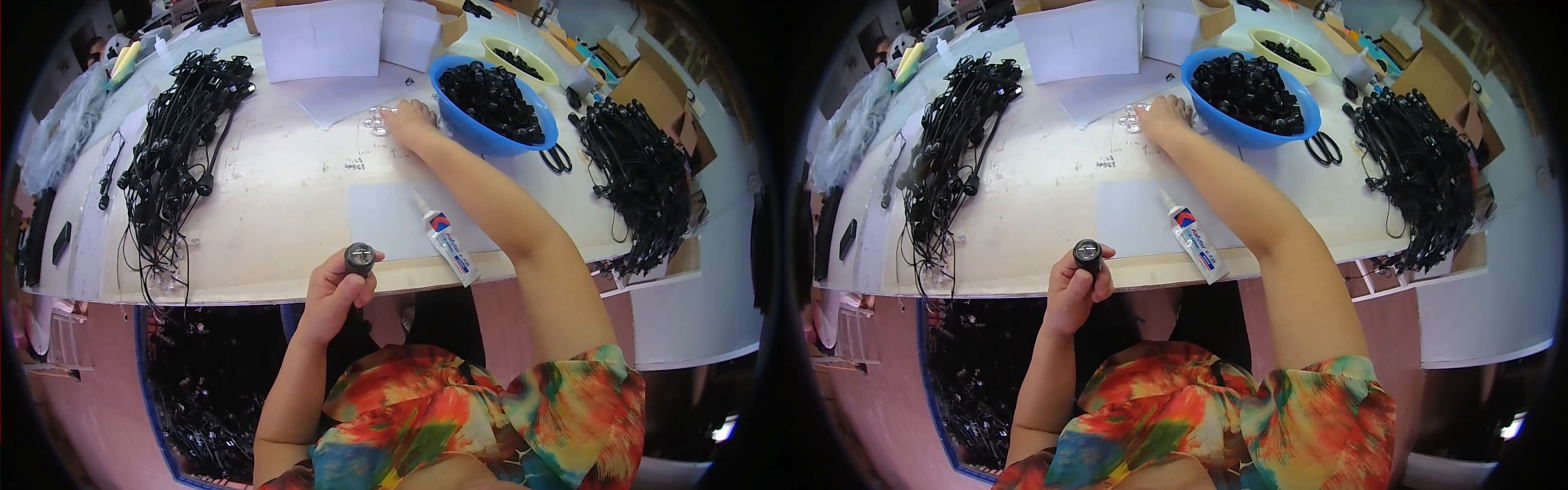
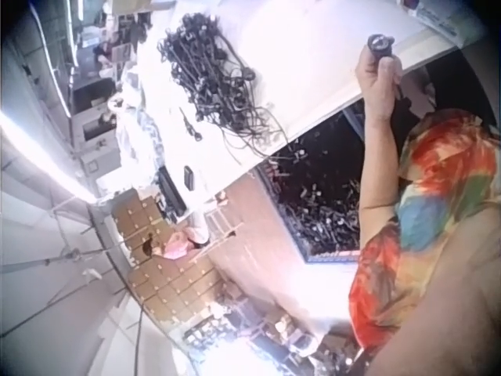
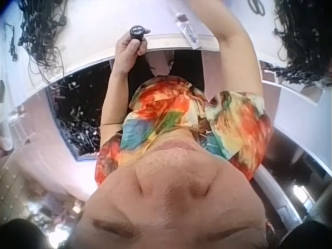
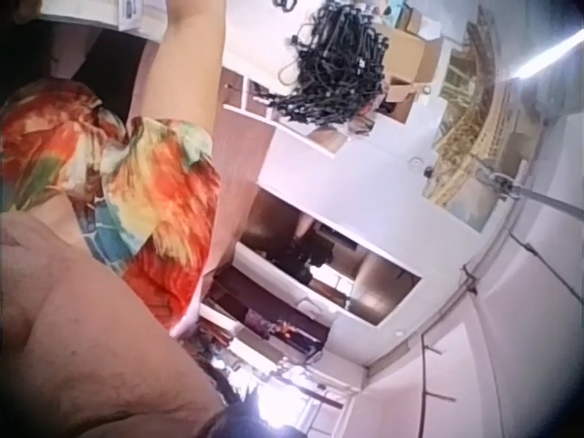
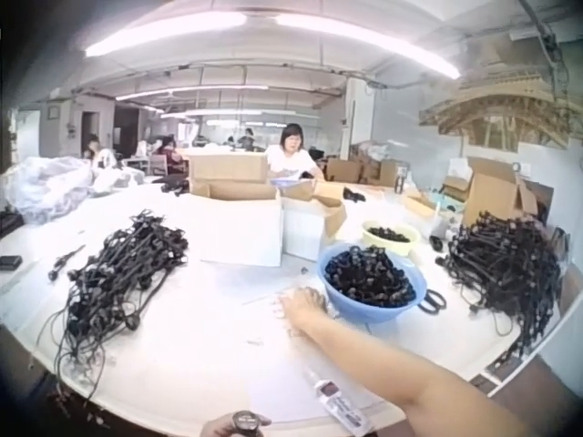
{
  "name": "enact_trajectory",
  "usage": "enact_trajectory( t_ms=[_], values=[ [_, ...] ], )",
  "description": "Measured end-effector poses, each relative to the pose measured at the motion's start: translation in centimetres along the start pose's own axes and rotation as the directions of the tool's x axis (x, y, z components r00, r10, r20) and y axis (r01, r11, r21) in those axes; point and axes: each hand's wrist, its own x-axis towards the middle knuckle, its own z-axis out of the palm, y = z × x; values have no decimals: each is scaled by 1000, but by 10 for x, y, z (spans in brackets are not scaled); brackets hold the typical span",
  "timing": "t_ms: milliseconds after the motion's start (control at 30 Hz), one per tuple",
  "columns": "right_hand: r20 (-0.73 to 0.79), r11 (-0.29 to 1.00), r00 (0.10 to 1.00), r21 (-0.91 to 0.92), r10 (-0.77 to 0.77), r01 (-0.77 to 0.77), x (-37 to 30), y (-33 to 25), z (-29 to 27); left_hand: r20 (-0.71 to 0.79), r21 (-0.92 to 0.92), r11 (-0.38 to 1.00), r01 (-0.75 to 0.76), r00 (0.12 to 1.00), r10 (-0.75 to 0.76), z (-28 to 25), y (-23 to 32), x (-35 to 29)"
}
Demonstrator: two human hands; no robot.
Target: The user is seen gluing a small part onto a cylindrical electronic component.
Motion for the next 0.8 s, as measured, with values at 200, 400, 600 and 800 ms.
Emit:
enact_trajectory(
  t_ms=[200,400,600,800],
  values=[
    [34,997,997,44,-72,70,-17,-24,22,20,-42,999,-7,1000,8,-2,2,-3],
    [-20,948,954,112,-299,299,-35,-44,21,13,13,1000,2,1000,-2,-6,3,-2],
    [-180,800,809,135,-560,584,-8,-16,-54,30,-33,999,15,999,-14,-4,3,-1],
    [-271,774,740,-33,-616,632,-1,-11,-87,7,-91,994,68,998,-67,-10,4,-4]
  ],
)
